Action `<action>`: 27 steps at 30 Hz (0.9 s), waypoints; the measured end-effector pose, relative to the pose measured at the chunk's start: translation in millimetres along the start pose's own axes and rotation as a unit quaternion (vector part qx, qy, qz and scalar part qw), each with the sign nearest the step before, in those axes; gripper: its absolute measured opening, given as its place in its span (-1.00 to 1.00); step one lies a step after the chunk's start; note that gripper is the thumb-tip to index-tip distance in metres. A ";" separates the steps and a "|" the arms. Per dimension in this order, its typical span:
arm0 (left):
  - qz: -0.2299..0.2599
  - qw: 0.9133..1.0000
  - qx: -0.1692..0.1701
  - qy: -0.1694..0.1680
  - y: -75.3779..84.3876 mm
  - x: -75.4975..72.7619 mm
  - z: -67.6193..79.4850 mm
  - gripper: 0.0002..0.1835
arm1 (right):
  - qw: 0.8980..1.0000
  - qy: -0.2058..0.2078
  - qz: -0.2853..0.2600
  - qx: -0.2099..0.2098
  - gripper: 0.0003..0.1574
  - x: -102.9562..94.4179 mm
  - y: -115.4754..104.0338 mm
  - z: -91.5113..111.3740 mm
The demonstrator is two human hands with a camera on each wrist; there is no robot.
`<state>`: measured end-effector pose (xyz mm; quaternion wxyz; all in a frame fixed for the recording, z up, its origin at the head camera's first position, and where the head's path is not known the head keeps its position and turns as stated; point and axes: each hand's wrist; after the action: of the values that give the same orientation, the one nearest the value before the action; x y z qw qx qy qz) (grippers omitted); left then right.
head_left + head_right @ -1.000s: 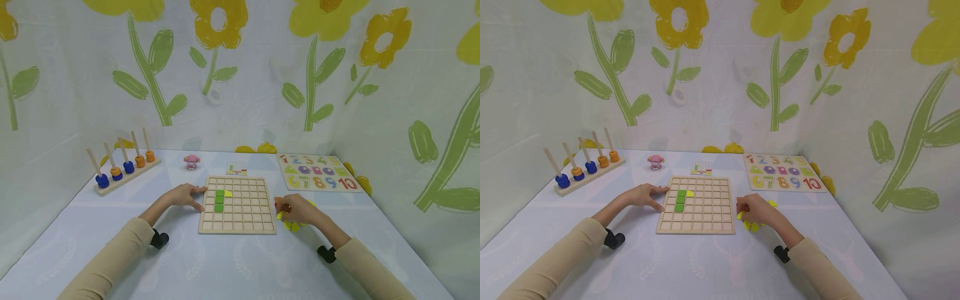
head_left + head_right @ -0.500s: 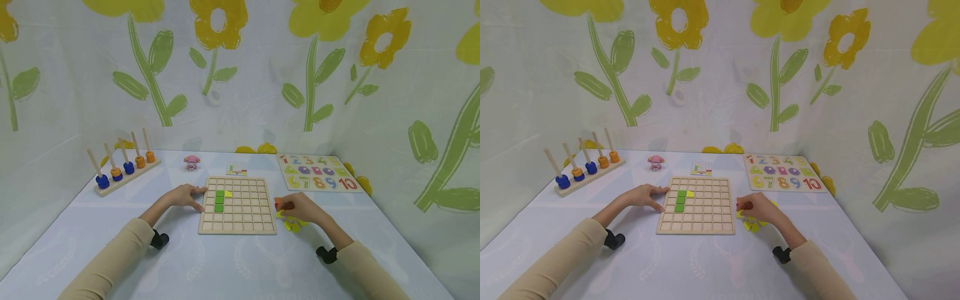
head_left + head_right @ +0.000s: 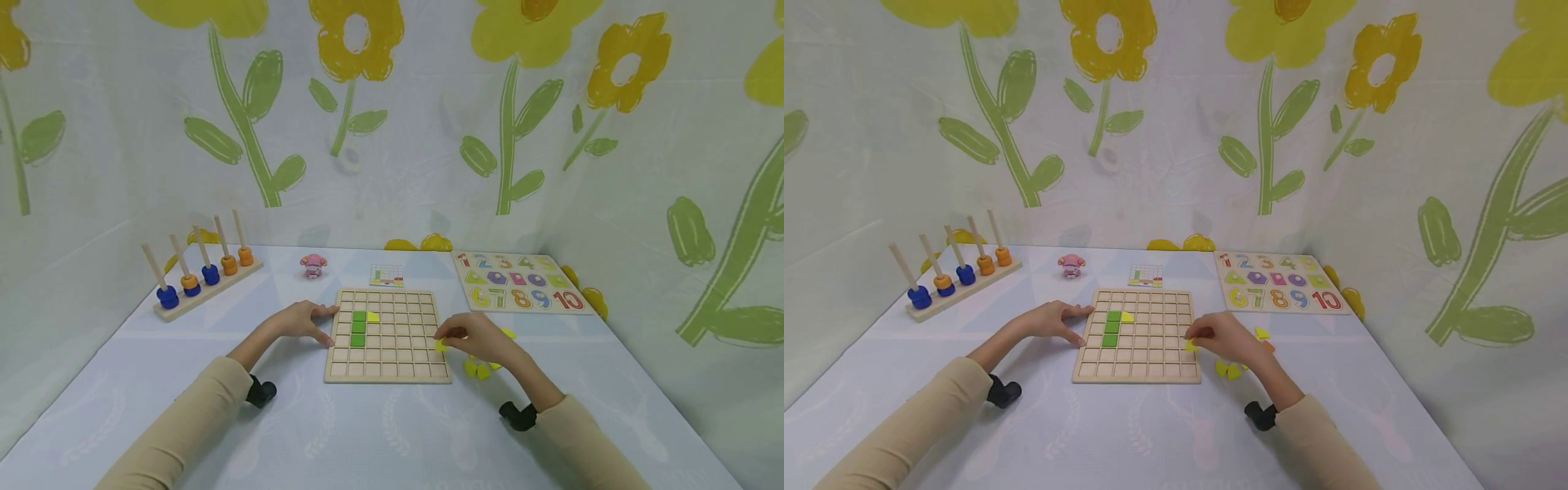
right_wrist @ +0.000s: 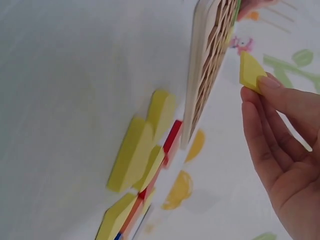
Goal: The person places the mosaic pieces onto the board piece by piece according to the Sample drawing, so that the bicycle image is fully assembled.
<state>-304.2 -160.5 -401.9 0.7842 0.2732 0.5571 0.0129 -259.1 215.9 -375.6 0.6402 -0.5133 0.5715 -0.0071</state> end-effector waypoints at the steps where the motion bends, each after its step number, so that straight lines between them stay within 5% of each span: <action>1: 0.000 1.000 0.000 0.000 0.0 0.0 -0.1 -0.09 | 1.000 0.000 -0.005 0.003 -0.84 1.1 -2.2 -1.6; 10: 0.000 1.000 0.002 -0.001 -0.3 0.2 -0.3 -0.10 | 1.000 -0.004 -0.027 0.014 -0.89 14.1 -15.7 -17.3; 27: -0.002 1.000 0.001 0.000 -1.6 0.9 -1.0 -0.09 | 0.997 -0.027 -0.068 -0.036 -0.87 45.5 -35.1 -49.4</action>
<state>-305.2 -161.1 -403.6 0.7840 0.2726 0.5577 0.0105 -259.5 140.1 -376.3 0.6345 -0.5734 0.5181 -0.0165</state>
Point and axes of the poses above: each hand's wrist, its own z-axis away from the middle knuckle, its own x-axis out of the palm, y = z × x, and after that the axes turned 9 degrees about -z, right-handed
